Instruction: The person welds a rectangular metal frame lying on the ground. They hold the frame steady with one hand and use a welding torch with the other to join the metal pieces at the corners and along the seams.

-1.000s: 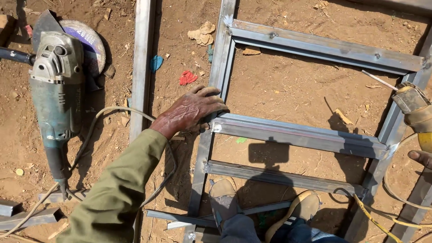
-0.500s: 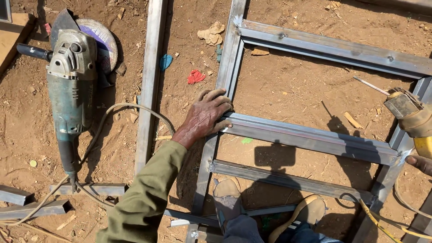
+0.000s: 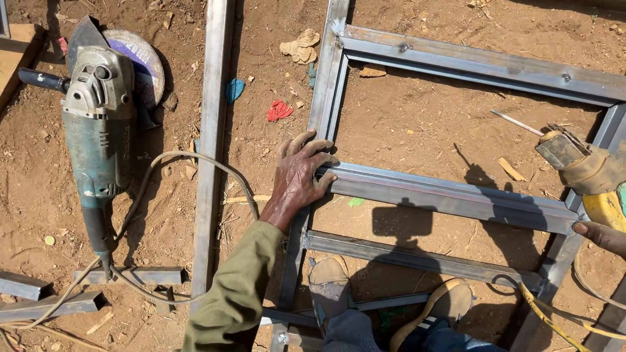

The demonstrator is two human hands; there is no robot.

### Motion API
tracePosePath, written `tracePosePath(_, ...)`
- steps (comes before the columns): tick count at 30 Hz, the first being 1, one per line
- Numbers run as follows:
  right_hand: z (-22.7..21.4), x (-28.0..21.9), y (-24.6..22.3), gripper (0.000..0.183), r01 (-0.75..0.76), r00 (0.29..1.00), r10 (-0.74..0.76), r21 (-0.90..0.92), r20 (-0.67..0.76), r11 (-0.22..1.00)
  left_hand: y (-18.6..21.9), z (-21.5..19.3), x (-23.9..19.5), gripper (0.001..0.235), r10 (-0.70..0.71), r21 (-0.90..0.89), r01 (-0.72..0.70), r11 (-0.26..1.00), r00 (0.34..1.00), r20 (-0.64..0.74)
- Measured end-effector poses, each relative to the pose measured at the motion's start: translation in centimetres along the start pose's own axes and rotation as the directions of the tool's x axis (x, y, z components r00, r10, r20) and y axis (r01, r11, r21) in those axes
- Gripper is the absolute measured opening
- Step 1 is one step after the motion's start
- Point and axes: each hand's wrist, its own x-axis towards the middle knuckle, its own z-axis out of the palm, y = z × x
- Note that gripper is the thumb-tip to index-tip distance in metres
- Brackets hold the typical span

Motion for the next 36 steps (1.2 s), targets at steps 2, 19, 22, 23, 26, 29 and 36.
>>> tracePosePath(2, 6.0, -6.1, -8.6, 0.059, -0.040, 0.999, 0.040, 0.011, 0.006, 0.999, 0.6, 0.1, -0.3, 0.028, -0.009, -0.029, 0.006, 1.000, 0.997, -0.082)
tracePosePath(19, 5.0, -31.3, -23.9, 0.108, 0.604, 0.429, -0.842, -0.589, -0.327, 0.536, 5.0, 2.0, -2.4, 0.029, -0.233, 0.014, 0.245, 0.970, 0.937, -0.259)
tracePosePath(22, 5.6, -26.9, -21.4, 0.109, 0.731, 0.373, -0.866, -0.469, -0.334, 0.496, 6.3, 4.5, -3.3, 0.042, -0.279, -0.074, 0.271, 0.960, 0.885, -0.373)
tracePosePath(23, 5.7, -21.6, -20.2, 0.109, 0.757, 0.351, -0.885, -0.463, -0.306, 0.461, 6.5, 5.0, -3.7, 0.042, -0.296, -0.049, 0.301, 0.952, 0.870, -0.394)
tracePosePath(26, 6.0, -15.1, -16.1, 0.133, 0.647, 0.652, -0.712, -0.298, -0.262, 0.702, 7.0, 6.8, -4.3, 0.041, -0.376, -0.134, 0.354, 0.926, 0.819, -0.433)
tracePosePath(29, 6.7, -21.8, -20.5, 0.117, 0.754, 0.320, -0.900, -0.496, -0.296, 0.431, 7.6, 7.4, -4.7, 0.041, -0.473, -0.137, 0.456, 0.879, 0.801, -0.367)
tracePosePath(36, 9.4, -29.2, -26.6, 0.114, 0.554, 0.508, -0.840, -0.673, -0.192, 0.489, 9.6, 7.6, -7.0, 0.085, -0.425, 0.024, 0.425, 0.905, 0.905, -0.008)
